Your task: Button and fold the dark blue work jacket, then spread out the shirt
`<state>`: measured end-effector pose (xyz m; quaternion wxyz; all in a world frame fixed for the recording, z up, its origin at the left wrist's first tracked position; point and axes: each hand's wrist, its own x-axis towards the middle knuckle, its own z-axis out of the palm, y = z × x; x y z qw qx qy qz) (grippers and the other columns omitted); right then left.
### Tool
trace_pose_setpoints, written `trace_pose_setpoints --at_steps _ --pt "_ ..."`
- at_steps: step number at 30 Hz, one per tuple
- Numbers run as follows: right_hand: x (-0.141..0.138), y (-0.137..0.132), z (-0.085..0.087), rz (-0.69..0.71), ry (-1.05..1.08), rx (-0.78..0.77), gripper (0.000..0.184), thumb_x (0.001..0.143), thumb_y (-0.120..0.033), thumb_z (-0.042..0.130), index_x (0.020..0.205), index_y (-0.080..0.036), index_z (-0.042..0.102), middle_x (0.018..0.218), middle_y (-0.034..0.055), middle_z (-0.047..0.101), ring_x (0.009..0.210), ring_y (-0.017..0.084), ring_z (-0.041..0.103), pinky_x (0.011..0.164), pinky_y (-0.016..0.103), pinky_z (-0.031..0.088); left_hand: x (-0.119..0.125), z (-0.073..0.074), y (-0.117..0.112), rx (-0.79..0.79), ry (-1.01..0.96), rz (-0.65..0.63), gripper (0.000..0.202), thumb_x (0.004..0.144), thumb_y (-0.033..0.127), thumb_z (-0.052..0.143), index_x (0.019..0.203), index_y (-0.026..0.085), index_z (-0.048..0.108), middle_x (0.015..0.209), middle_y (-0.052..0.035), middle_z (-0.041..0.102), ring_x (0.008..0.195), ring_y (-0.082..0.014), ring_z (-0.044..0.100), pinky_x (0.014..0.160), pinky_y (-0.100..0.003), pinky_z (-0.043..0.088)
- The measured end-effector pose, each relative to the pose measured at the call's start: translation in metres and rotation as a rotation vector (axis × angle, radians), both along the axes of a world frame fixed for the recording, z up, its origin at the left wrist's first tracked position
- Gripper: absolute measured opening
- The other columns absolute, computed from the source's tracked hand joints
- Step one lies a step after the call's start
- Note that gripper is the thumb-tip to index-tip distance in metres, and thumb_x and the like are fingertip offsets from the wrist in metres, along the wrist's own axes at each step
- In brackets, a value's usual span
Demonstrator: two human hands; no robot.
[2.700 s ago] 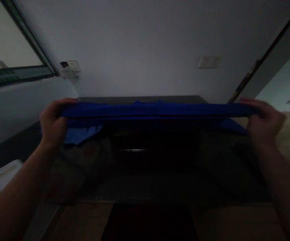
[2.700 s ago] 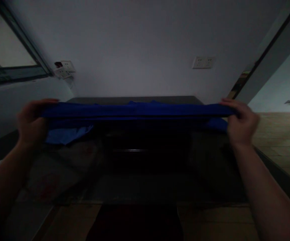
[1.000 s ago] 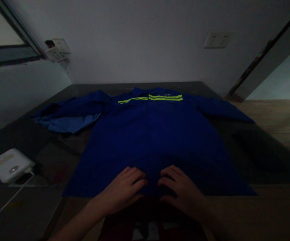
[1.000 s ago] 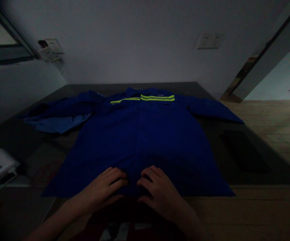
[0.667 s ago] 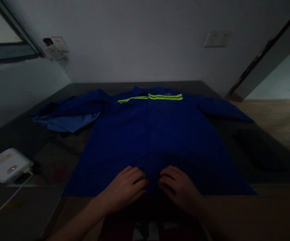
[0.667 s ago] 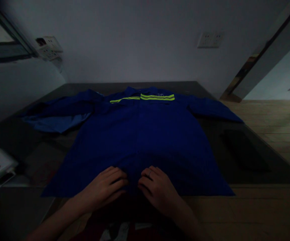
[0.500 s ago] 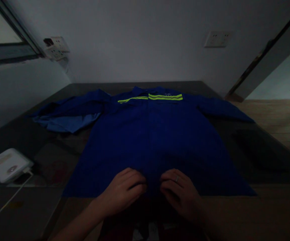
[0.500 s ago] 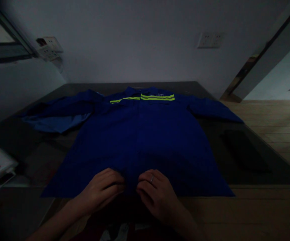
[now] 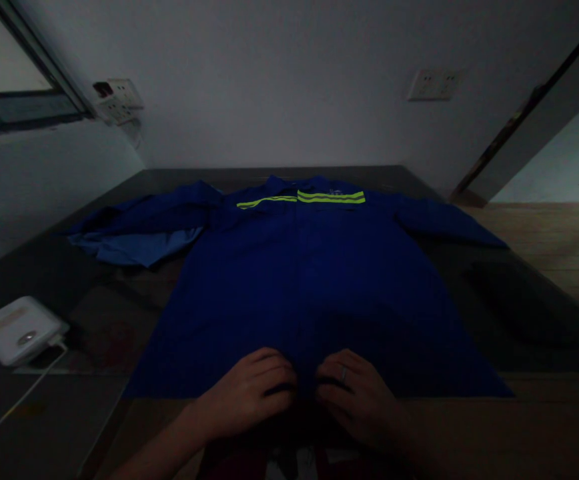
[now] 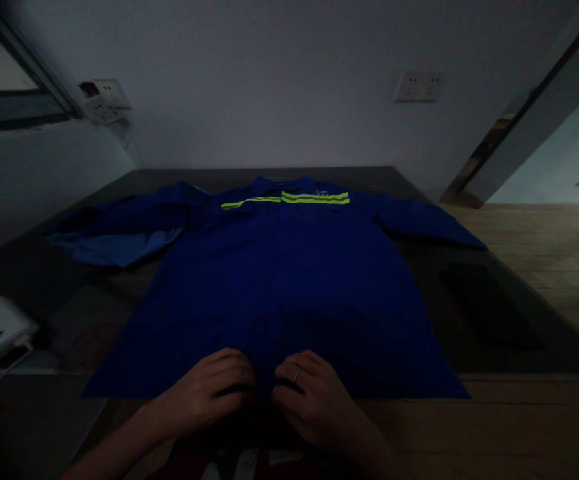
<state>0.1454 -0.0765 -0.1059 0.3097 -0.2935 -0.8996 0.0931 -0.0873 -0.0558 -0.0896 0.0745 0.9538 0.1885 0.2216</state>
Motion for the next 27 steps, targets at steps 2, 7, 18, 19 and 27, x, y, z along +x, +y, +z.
trace_pose_setpoints --at_steps 2,7,18,19,27 --pt "-0.001 -0.001 0.001 0.002 0.012 -0.003 0.012 0.086 -0.012 0.049 0.083 -0.019 0.058 0.087 0.0036 0.063 0.083 0.015 0.055 0.072 0.03 0.042 0.0 0.002 -0.001 -0.035 -0.009 0.004 0.016 0.092 0.016 0.047 0.085 0.017 0.06 0.088 -0.001 0.066 0.086 -0.0124 0.058 0.081 -0.028 0.046" --pt "-0.002 -0.003 -0.002 -0.019 -0.053 -0.077 0.011 0.085 -0.014 0.052 0.079 -0.02 0.058 0.086 0.0024 0.062 0.081 0.015 0.053 0.07 0.029 0.04 -0.002 0.005 -0.002 -0.11 -0.006 -0.068 0.019 0.094 0.018 0.044 0.085 0.018 0.06 0.087 -0.0015 0.067 0.085 -0.0125 0.058 0.081 -0.028 0.045" --pt "0.011 0.001 0.03 0.115 -0.069 -0.349 0.01 0.087 -0.019 0.055 0.085 -0.022 0.065 0.087 -0.0001 0.064 0.08 0.012 0.057 0.07 0.023 0.044 -0.001 0.036 -0.012 -0.182 0.071 -0.075 0.018 0.094 0.03 0.045 0.1 0.022 0.059 0.089 -0.0009 0.069 0.086 -0.014 0.061 0.085 -0.028 0.045" --pt "0.017 0.003 0.041 0.105 -0.055 -0.376 0.012 0.088 -0.018 0.053 0.088 -0.022 0.065 0.088 0.0006 0.064 0.081 0.012 0.058 0.07 0.022 0.045 -0.004 0.046 -0.011 -0.211 0.085 -0.062 0.019 0.094 0.028 0.043 0.106 0.022 0.058 0.093 -0.0016 0.069 0.088 -0.0142 0.061 0.085 -0.027 0.046" --pt "0.052 0.057 0.098 0.005 -0.08 -0.377 0.016 0.092 -0.022 0.049 0.094 -0.023 0.065 0.093 0.0019 0.063 0.088 0.013 0.059 0.078 0.024 0.047 -0.001 0.076 0.048 -0.202 0.176 -0.108 0.024 0.089 0.018 0.05 0.111 0.022 0.057 0.109 -0.0038 0.065 0.105 -0.0157 0.058 0.095 -0.028 0.043"
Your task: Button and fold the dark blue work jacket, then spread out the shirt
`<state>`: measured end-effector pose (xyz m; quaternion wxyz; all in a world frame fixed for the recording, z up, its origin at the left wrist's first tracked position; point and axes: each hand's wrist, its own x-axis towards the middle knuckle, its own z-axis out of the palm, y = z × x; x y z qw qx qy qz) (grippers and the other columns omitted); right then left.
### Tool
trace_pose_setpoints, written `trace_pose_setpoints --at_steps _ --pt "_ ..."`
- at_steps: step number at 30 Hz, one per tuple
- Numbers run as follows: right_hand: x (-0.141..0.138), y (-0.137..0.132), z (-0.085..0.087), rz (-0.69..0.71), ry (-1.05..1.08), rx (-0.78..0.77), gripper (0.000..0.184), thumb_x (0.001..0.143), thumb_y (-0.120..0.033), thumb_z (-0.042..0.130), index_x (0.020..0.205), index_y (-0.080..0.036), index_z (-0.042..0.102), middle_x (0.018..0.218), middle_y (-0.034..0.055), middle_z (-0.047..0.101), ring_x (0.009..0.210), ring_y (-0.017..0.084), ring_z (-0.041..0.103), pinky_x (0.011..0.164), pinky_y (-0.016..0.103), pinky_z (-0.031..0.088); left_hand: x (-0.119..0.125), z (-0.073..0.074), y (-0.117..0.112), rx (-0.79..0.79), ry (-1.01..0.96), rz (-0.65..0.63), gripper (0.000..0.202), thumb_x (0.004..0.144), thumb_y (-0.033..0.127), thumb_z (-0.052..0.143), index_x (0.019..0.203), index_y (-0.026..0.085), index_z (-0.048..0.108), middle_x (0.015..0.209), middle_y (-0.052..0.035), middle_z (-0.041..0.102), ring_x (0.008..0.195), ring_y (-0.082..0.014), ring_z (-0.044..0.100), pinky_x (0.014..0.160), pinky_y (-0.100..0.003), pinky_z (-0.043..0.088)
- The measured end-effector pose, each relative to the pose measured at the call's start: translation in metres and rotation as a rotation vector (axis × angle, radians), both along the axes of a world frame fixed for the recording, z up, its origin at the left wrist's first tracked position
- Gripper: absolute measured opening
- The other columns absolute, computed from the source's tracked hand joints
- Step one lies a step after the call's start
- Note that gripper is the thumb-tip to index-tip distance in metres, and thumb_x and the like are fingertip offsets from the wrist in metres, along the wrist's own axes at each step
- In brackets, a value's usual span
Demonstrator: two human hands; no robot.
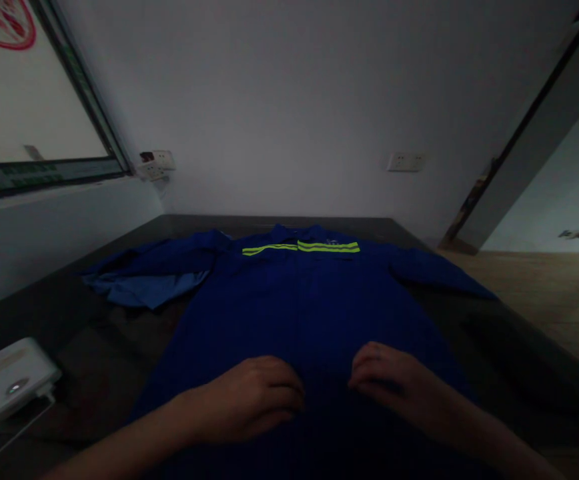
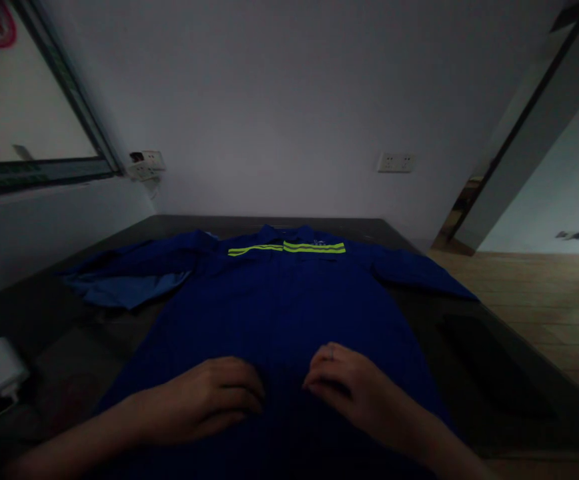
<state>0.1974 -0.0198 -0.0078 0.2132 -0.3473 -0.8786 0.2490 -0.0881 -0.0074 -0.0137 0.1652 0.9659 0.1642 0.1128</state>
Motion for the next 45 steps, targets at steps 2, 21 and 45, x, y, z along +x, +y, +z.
trace_pose_setpoints --at_steps 2,21,45 --pt "-0.003 0.024 0.0 0.002 -0.033 0.013 0.017 0.092 -0.025 0.048 0.098 -0.022 0.064 0.095 0.003 0.064 0.092 0.015 0.059 0.083 0.028 0.046 0.013 -0.013 0.019 0.011 0.027 -0.071 0.032 0.088 0.026 0.053 0.12 0.023 0.054 0.125 -0.0065 0.058 0.119 -0.0202 0.05 0.105 -0.039 0.035" --pt "-0.085 0.149 -0.088 -0.233 -0.39 0.125 0.047 0.096 -0.04 0.03 0.141 -0.027 0.037 0.151 0.0064 0.027 0.14 0.027 0.018 0.109 0.059 0.011 0.034 -0.04 0.016 -0.093 0.194 -0.151 0.054 0.093 0.046 0.037 0.144 0.032 0.027 0.153 -0.0056 0.019 0.141 -0.03 0.013 0.11 -0.06 0.009" --pt "-0.084 0.124 -0.099 -0.238 -0.366 0.157 0.048 0.095 -0.044 0.028 0.141 -0.031 0.035 0.152 0.0032 0.025 0.14 0.025 0.016 0.11 0.056 0.008 0.036 -0.049 -0.011 -0.059 0.235 -0.128 0.058 0.092 0.039 0.044 0.145 0.032 0.023 0.154 -0.0062 0.015 0.141 -0.0307 0.011 0.109 -0.062 0.013"
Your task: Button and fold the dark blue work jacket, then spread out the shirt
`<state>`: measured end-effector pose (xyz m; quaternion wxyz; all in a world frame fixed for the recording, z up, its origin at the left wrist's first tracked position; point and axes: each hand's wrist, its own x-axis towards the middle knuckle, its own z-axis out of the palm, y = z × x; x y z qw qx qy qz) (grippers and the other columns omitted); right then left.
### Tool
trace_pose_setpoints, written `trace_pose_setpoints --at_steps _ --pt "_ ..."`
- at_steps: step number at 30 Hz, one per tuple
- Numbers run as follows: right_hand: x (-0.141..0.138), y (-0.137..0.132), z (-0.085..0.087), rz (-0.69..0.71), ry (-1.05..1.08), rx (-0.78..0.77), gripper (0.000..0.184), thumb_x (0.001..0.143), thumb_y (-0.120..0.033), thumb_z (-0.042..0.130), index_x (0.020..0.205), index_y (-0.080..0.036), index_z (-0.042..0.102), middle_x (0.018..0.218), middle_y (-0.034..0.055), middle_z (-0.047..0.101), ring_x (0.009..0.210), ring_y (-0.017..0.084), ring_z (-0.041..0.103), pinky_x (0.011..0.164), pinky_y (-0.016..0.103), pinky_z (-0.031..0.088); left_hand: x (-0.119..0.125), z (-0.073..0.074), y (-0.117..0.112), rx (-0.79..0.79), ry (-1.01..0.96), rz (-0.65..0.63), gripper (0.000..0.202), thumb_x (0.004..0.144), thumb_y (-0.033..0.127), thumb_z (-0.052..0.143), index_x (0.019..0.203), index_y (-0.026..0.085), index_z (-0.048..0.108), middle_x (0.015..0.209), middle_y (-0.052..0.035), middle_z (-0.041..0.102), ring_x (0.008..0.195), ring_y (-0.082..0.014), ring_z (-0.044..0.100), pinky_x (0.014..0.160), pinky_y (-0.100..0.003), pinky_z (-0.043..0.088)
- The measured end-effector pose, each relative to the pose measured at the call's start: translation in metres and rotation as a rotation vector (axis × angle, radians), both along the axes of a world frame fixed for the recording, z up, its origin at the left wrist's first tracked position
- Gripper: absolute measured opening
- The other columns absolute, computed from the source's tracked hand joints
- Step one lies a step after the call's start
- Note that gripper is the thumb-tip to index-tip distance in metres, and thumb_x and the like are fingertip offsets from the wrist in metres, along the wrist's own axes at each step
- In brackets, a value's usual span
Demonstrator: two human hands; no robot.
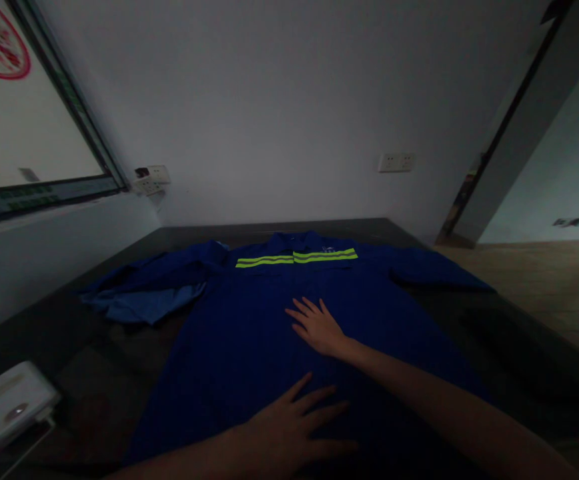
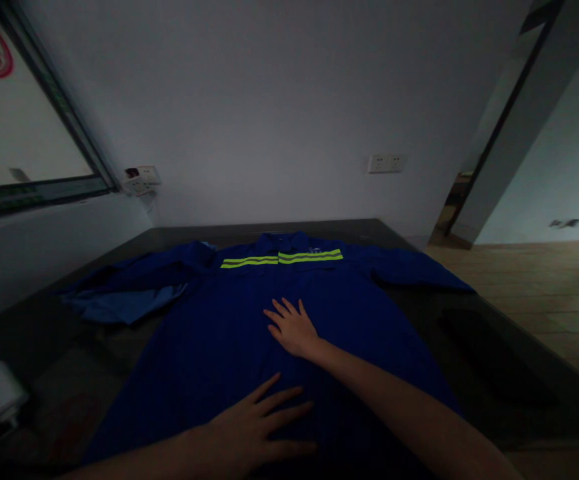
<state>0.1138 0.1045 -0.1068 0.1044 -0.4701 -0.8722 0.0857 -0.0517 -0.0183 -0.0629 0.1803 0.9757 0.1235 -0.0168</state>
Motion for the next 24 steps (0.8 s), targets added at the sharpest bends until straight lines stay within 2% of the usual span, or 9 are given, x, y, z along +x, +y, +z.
trace_pose_setpoints --at_steps 5,7,9,11,12,15,18,21,24 --pt "0.0 0.0 -0.001 0.0 0.011 -0.024 0.048 0.095 -0.045 0.029 0.141 -0.032 0.035 0.152 0.0029 0.024 0.14 0.026 0.014 0.11 0.057 0.007 -0.003 0.009 0.001 -0.128 -0.027 0.01 0.058 0.091 0.04 0.046 0.144 0.034 0.025 0.155 -0.0046 0.016 0.141 -0.0297 0.012 0.11 -0.061 0.008" --pt "0.002 0.002 -0.001 0.005 0.062 -0.043 0.049 0.094 -0.048 0.031 0.14 -0.033 0.036 0.152 0.0018 0.025 0.141 0.027 0.013 0.109 0.058 0.009 -0.004 0.014 0.005 -0.206 -0.065 0.058 0.061 0.088 0.042 0.051 0.143 0.032 0.028 0.154 -0.0054 0.017 0.14 -0.0289 0.017 0.112 -0.055 0.016" --pt "0.005 0.009 0.0 -0.008 0.16 -0.053 0.05 0.093 -0.051 0.033 0.139 -0.031 0.039 0.151 0.0022 0.029 0.14 0.027 0.015 0.11 0.055 0.015 -0.006 0.017 0.016 -0.247 -0.125 0.145 0.058 0.086 0.04 0.054 0.14 0.029 0.035 0.152 -0.0064 0.023 0.137 -0.0253 0.027 0.11 -0.045 0.029" --pt "0.01 0.019 0.003 -0.03 0.248 -0.028 0.049 0.094 -0.049 0.033 0.136 -0.027 0.044 0.147 0.0048 0.036 0.139 0.024 0.021 0.11 0.049 0.021 -0.008 0.015 0.034 -0.187 -0.18 0.236 0.048 0.088 0.035 0.052 0.134 0.027 0.043 0.147 -0.0066 0.033 0.133 -0.0211 0.035 0.107 -0.036 0.036" --pt "0.014 0.026 0.005 -0.036 0.264 -0.001 0.049 0.094 -0.047 0.032 0.135 -0.025 0.046 0.146 0.0064 0.038 0.138 0.023 0.024 0.11 0.046 0.023 -0.01 0.012 0.046 -0.12 -0.193 0.279 0.043 0.089 0.033 0.051 0.132 0.026 0.046 0.144 -0.0066 0.038 0.132 -0.0202 0.037 0.107 -0.036 0.035" --pt "0.03 0.046 0.009 -0.044 0.173 0.086 0.049 0.094 -0.045 0.034 0.137 -0.023 0.044 0.146 0.0084 0.037 0.137 0.024 0.025 0.11 0.047 0.021 -0.016 -0.004 0.082 0.094 -0.153 0.412 0.043 0.091 0.036 0.047 0.133 0.027 0.046 0.143 -0.0071 0.04 0.134 -0.0238 0.033 0.111 -0.046 0.025" --pt "0.048 0.059 0.004 -0.086 0.015 0.089 0.051 0.093 -0.048 0.034 0.14 -0.027 0.039 0.15 0.0074 0.03 0.138 0.028 0.021 0.109 0.055 0.018 -0.024 -0.021 0.106 0.188 -0.068 0.534 0.051 0.092 0.046 0.042 0.14 0.033 0.034 0.149 -0.0056 0.031 0.138 -0.028 0.023 0.11 -0.056 0.018" --pt "0.059 0.062 -0.006 -0.11 -0.053 0.06 0.053 0.094 -0.052 0.03 0.141 -0.03 0.035 0.151 0.0055 0.029 0.139 0.028 0.02 0.108 0.055 0.018 -0.029 -0.03 0.111 0.213 -0.018 0.546 0.054 0.092 0.052 0.035 0.143 0.037 0.025 0.153 -0.0033 0.023 0.14 -0.0274 0.017 0.11 -0.057 0.015" --pt "0.062 0.06 -0.013 -0.122 -0.052 0.077 0.053 0.094 -0.052 0.027 0.142 -0.03 0.034 0.151 0.0045 0.029 0.139 0.026 0.02 0.109 0.053 0.018 -0.029 -0.033 0.107 0.224 -0.009 0.537 0.054 0.093 0.054 0.031 0.144 0.038 0.022 0.154 -0.0026 0.021 0.141 -0.0262 0.015 0.111 -0.056 0.014"
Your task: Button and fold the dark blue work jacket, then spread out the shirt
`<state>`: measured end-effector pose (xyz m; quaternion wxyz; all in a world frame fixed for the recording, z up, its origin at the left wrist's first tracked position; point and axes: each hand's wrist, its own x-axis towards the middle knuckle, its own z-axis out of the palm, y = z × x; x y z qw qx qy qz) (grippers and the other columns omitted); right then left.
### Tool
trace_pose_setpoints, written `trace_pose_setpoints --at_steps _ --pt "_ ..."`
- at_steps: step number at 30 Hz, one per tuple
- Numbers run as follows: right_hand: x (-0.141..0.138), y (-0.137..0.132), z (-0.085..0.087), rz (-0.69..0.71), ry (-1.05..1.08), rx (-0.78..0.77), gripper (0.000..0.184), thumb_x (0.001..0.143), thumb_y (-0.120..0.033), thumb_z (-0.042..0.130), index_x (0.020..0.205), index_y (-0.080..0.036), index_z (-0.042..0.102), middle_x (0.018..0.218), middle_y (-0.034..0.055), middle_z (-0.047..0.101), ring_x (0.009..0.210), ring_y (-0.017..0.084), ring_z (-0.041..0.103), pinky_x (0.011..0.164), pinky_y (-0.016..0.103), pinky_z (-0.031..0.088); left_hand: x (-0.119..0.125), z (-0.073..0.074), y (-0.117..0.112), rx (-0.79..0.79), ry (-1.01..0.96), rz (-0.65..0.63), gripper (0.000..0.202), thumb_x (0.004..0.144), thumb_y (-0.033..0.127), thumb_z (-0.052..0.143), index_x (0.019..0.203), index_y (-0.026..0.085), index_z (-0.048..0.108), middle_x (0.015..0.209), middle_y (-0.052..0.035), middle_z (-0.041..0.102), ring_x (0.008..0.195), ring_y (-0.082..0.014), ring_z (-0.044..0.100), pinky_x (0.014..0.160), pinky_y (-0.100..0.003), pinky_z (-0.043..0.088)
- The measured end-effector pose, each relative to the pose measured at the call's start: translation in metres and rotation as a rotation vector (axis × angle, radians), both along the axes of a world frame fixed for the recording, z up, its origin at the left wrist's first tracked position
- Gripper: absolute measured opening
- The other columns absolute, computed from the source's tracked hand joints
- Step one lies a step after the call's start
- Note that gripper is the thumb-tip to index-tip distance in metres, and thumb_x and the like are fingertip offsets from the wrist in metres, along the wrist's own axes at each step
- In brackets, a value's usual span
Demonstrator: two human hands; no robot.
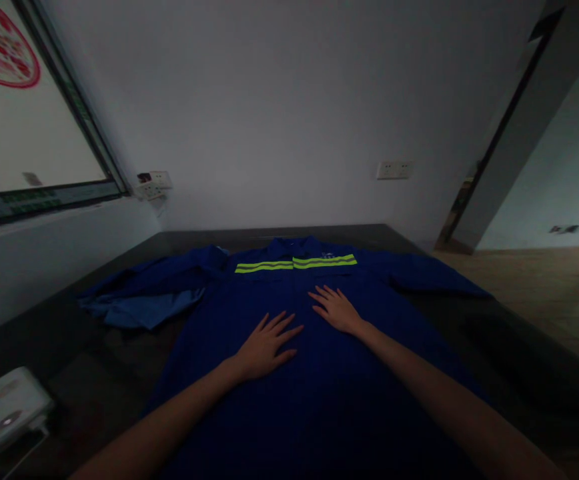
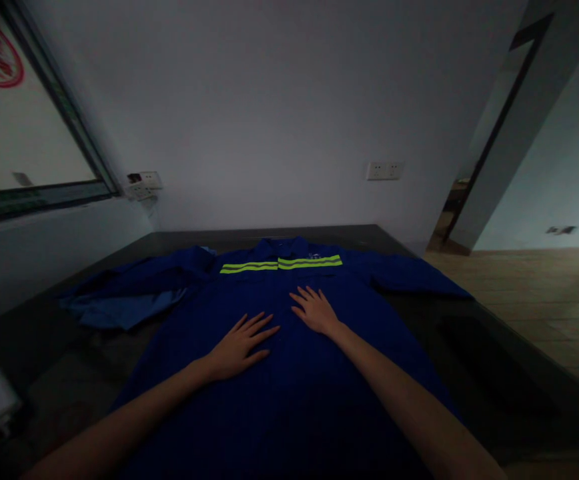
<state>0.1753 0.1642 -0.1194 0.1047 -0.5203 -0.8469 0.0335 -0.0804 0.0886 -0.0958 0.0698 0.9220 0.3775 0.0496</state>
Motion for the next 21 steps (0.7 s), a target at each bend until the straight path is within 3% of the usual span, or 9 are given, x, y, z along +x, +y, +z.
trace_pose_setpoints --at_steps 10,21 --pt "-0.003 -0.002 -0.001 -0.017 0.013 0.001 0.052 0.094 -0.052 0.028 0.141 -0.032 0.034 0.15 0.0031 0.029 0.139 0.025 0.021 0.11 0.051 0.017 -0.002 0.0 -0.001 0.01 0.001 -0.006 0.055 0.093 0.054 0.032 0.144 0.037 0.022 0.154 -0.0031 0.02 0.141 -0.0272 0.015 0.111 -0.057 0.014" --pt "-0.006 -0.028 0.007 -0.025 0.019 -0.043 0.054 0.094 -0.053 0.026 0.142 -0.031 0.034 0.151 0.0033 0.027 0.14 0.024 0.018 0.11 0.05 0.015 -0.006 0.002 -0.021 0.005 0.003 -0.02 0.055 0.093 0.051 0.034 0.144 0.039 0.018 0.154 -0.0024 0.019 0.141 -0.0271 0.015 0.11 -0.058 0.015"
